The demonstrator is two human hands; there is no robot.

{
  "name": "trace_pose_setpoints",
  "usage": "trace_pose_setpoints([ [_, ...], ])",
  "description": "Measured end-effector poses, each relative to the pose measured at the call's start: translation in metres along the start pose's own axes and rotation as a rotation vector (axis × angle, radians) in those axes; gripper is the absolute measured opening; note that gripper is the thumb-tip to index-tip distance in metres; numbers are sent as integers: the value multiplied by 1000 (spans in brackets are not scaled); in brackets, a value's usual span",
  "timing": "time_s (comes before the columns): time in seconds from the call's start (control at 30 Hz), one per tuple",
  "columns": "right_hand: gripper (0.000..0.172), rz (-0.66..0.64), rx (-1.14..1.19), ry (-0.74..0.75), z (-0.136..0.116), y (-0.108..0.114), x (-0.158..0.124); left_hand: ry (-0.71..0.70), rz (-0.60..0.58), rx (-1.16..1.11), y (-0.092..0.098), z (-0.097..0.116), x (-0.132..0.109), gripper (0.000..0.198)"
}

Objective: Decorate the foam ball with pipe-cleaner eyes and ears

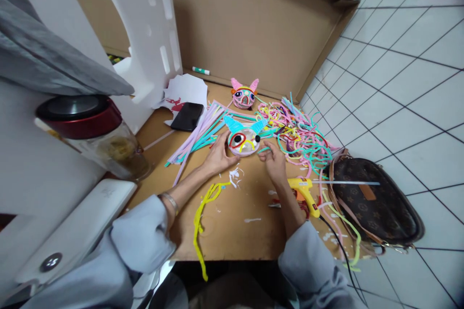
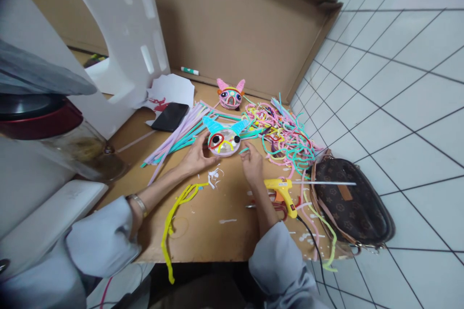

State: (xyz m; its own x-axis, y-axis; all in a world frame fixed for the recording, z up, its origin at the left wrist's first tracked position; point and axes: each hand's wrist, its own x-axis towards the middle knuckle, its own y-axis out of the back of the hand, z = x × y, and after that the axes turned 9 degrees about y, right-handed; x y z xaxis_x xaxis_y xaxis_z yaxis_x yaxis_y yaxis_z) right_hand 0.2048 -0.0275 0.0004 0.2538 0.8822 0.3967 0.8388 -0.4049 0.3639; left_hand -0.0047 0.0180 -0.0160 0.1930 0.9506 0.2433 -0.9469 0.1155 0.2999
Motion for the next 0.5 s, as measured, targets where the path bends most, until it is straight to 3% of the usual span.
trace_pose_setpoints([
  [0.23,21,120,-81,54,-25,6,-3,57,-32,-69,7,-4,-3,86],
  [0.5,12,38,-92,65,-42,4,-8,111,38,-376,7,2,6,81],
])
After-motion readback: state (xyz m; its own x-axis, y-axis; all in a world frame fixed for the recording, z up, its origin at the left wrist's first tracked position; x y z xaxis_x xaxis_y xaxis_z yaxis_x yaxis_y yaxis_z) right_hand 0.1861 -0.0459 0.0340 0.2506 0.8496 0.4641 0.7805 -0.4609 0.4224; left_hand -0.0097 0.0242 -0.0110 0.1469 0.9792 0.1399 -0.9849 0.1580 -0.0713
